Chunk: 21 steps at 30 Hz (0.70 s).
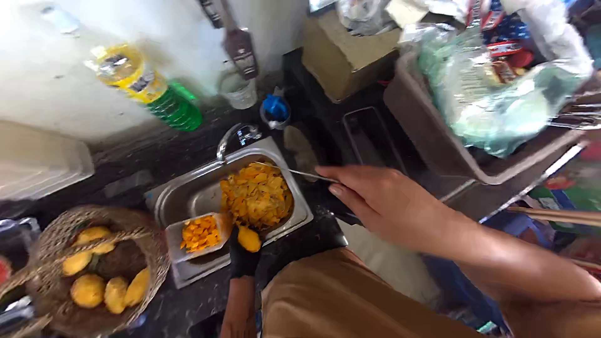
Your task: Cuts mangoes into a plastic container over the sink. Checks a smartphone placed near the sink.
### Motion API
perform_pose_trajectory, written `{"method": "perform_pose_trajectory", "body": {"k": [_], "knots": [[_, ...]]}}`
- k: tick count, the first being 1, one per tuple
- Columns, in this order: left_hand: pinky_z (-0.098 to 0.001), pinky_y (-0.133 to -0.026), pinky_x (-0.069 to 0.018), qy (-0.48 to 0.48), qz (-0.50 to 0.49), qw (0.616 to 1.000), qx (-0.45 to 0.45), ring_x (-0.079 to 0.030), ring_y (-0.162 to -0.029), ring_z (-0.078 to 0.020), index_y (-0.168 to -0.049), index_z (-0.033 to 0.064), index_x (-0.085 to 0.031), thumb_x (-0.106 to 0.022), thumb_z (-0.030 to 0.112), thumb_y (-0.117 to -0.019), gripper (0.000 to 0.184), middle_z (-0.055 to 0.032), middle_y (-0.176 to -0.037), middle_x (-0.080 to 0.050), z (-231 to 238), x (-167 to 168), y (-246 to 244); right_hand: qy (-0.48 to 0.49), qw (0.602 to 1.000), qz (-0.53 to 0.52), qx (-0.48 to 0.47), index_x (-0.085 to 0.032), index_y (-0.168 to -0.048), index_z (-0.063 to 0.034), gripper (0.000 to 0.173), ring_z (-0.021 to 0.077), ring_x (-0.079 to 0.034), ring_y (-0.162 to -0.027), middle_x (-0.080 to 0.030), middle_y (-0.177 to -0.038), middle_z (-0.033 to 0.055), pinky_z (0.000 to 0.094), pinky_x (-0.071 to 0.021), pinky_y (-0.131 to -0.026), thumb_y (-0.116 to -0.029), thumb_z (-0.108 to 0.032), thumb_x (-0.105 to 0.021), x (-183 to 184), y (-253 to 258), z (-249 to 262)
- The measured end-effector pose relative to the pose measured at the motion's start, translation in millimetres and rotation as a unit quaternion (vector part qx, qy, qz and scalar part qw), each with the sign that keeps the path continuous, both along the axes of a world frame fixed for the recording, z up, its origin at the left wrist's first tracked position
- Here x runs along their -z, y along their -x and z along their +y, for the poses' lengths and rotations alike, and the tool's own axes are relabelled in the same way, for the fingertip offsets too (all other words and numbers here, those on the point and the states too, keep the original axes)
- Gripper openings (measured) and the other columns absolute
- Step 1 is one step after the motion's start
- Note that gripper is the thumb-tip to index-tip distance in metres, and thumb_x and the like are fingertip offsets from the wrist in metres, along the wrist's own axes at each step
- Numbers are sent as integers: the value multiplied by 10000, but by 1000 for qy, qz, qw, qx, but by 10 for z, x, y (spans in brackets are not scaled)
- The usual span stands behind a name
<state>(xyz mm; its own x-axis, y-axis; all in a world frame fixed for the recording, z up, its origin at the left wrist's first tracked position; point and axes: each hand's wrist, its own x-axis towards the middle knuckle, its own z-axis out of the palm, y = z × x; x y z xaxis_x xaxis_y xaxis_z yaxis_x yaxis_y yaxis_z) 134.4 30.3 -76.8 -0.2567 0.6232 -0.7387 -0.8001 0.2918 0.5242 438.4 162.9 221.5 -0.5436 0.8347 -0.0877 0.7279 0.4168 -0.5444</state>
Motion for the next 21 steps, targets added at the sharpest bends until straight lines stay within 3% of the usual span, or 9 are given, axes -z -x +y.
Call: {"method": "perform_pose_trajectory", "body": {"k": [4, 7, 10, 12, 15, 18, 21], "knots": [[-419, -589, -597, -38, -53, 995, -72, -683, -727, -232, -1161, 136, -581, -342, 452, -1071, 407, -87, -884, -670, 119, -450, -41, 270, 962, 45, 5, -595, -1438, -217, 425, 102, -635, -762, -685, -939, 6, 321, -560, -725, -1106, -399, -402, 600, 548, -398], [-432, -608, -581, -92, -72, 988, -100, -656, -709, -238, -1143, 149, -596, -273, 541, -1067, 513, -83, -833, -641, 156, -658, -26, 360, 930, 68, 9, -615, -1385, -168, 459, 151, -635, -724, -655, -897, 50, 369, -569, -695, -1106, -446, -379, 1213, 1019, -682], [-420, -678, -604, -154, -28, 980, -122, -674, -773, -209, -1192, 161, -604, -286, 551, -1071, 518, -71, -901, -664, 76, -824, 74, 316, 947, 49, -41, -605, -1361, -148, 501, 234, -662, -771, -669, -882, 94, 455, -566, -734, -1117, -459, -298, 1349, 1412, -996], [-405, -654, -594, -196, -2, 972, -133, -675, -760, -208, -1204, 172, -615, -291, 559, -1065, 524, -61, -884, -669, 30, -897, 175, 275, 959, 4, -66, -610, -1280, -109, 516, 281, -685, -818, -673, -866, 109, 497, -562, -755, -1120, -456, -262, 1329, 1616, -1108], [-372, -627, -583, -230, 13, 963, -139, -669, -763, -192, -1192, 203, -612, -244, 611, -1055, 566, -42, -881, -657, -26, -1000, 281, 244, 965, -51, -82, -580, -1203, -77, 486, 278, -680, -839, -645, -863, 104, 472, -552, -757, -1125, -418, -241, 1245, 1816, -1146], [-370, -645, -591, -241, 19, 958, -154, -677, -776, -192, -1197, 199, -615, -279, 621, -1050, 559, -57, -907, -666, -103, -1051, 338, 228, 967, -65, -90, -570, -1195, -70, 455, 274, -680, -848, -644, -881, 108, 460, -557, -762, -1127, -393, -257, 1154, 1958, -1170], [-355, -616, -588, -263, 15, 954, -143, -667, -729, -196, -1198, 166, -606, -235, 641, -1048, 621, -64, -871, -654, -168, -1111, 332, 227, 962, -108, -106, -549, -1284, -45, 439, 306, -708, -972, -686, -997, 146, 484, -576, -847, -1129, -348, -271, 1233, 2121, -1267]]}}
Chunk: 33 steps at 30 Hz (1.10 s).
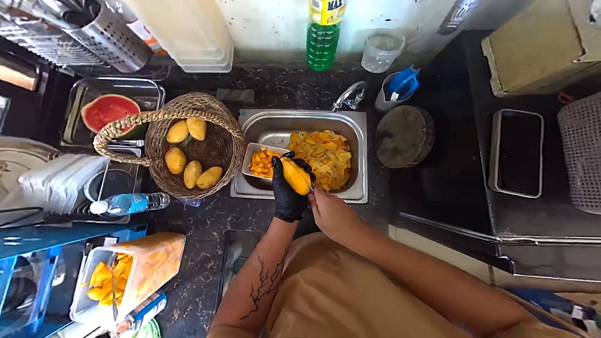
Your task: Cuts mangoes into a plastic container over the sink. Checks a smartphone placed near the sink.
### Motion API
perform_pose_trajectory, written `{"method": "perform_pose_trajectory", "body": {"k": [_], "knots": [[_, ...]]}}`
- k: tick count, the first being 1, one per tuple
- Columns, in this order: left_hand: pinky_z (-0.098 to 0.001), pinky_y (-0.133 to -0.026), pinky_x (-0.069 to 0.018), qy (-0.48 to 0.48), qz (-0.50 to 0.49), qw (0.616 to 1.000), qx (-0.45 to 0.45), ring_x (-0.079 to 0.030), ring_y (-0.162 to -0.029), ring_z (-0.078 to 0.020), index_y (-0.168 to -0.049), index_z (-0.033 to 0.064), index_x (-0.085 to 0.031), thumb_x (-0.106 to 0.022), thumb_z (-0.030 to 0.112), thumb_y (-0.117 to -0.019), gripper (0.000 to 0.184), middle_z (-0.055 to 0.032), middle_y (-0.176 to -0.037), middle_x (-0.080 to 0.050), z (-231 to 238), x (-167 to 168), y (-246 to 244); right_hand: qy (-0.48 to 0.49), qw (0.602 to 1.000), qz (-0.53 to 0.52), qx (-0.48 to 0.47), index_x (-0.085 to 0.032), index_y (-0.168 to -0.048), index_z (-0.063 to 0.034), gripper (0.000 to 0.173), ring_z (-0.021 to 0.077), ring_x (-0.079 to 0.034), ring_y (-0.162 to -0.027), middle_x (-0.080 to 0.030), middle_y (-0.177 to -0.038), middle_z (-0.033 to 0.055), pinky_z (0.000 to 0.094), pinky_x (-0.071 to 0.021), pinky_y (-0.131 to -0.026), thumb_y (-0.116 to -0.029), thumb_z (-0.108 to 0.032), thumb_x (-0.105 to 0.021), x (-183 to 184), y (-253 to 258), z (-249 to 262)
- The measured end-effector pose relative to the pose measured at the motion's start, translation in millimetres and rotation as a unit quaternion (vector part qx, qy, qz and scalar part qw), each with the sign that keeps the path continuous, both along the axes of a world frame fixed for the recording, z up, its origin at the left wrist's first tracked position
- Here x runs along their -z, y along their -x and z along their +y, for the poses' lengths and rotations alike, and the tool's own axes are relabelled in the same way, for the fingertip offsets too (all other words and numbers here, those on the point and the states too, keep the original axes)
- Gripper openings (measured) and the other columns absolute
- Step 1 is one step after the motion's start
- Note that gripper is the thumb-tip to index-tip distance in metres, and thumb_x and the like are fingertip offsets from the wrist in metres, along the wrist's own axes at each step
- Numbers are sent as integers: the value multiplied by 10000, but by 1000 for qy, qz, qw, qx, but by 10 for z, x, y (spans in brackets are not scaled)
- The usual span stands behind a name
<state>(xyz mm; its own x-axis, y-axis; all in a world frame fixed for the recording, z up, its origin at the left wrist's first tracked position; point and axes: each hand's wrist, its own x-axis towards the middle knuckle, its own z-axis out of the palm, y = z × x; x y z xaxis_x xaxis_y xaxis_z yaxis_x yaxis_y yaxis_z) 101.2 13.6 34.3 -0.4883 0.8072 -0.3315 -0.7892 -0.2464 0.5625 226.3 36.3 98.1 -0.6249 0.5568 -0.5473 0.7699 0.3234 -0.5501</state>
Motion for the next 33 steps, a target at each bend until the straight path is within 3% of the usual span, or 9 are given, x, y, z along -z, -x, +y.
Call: {"method": "perform_pose_trajectory", "body": {"k": [3, 7, 11, 13, 21, 25, 28, 30, 33], "knots": [[-368, -604, -593, 23, 2, 1000, 7, -680, -743, -214, -1208, 182, -587, -207, 602, -1067, 584, -68, -879, -657, -80, 10, 87, 11, 1000, -8, -11, -544, -1258, -66, 437, 291, -702, -951, -676, -976, 130, 479, -572, -835, -1130, -372, -261, 9, 50, -15], [-372, -691, -607, 42, -46, 995, 80, -707, -911, -226, -1263, 200, -617, -374, 523, -1062, 452, -100, -1107, -700, -257, 50, 426, 8, 999, 33, -14, -593, -1215, -95, 451, 252, -662, -803, -639, -867, 88, 456, -554, -728, -1123, -401, -275, -112, -55, -61], [-433, -713, -603, -9, -95, 977, 189, -698, -940, -302, -1216, 129, -647, -195, 694, -1018, 750, -164, -1124, -689, -352, 14, 460, 16, 996, 15, -83, -583, -1226, -72, 450, 297, -691, -864, -667, -899, 125, 502, -562, -777, -1125, -375, -266, 146, -4, -155], [-493, -781, -591, 5, -115, 977, 179, -688, -1013, -350, -1219, 99, -634, -121, 716, -1004, 831, -197, -1156, -685, -370, 52, 499, 18, 996, 14, -82, -588, -1228, -82, 460, 289, -685, -856, -662, -890, 117, 498, -559, -775, -1125, -392, -265, 102, 6, -121], [-462, -851, -590, 1, -100, 982, 163, -689, -1045, -310, -1252, 88, -647, -175, 718, -1005, 825, -189, -1161, -692, -539, 148, 542, 6, 996, 36, -84, -609, -1188, -67, 459, 284, -676, -838, -656, -882, 119, 491, -556, -760, -1124, -380, -281, 169, 33, -19], [-502, -955, -555, -42, -96, 981, 164, -657, -1140, -340, -1316, 51, -611, -132, 686, -1022, 848, -223, -1240, -660, -563, 155, 541, 19, 994, 34, -100, -589, -1182, -64, 441, 279, -674, -853, -649, -892, 118, 489, -555, -782, -1125, -381, -288, 375, 128, 51], [-477, -918, -573, -11, -129, 986, 102, -674, -1097, -296, -1331, 85, -613, -283, 652, -1031, 722, -171, -1210, -679, -589, 307, 643, 70, 992, 91, -47, -633, -1195, -74, 428, 232, -638, -784, -639, -861, 104, 451, -545, -751, -1120, -372, -335, 413, 219, 147], [-398, -763, -600, 45, -134, 989, 33, -690, -908, -201, -1213, 155, -636, -379, 557, -1040, 507, -68, -1032, -688, -565, 409, 704, 128, 987, 101, 5, -650, -1293, -142, 475, 184, -612, -719, -617, -841, 73, 409, -550, -709, -1115, -447, -332, 450, 275, 181], [-377, -700, -570, 111, -140, 982, -66, -639, -780, -173, -1101, 190, -580, -413, 445, -1049, 309, -22, -891, -622, -472, 608, 830, 114, 990, 75, -16, -653, -1369, -241, 547, 208, -670, -929, -709, -1008, 64, 497, -534, -866, -1098, -541, -285, 543, 375, 155]]}}
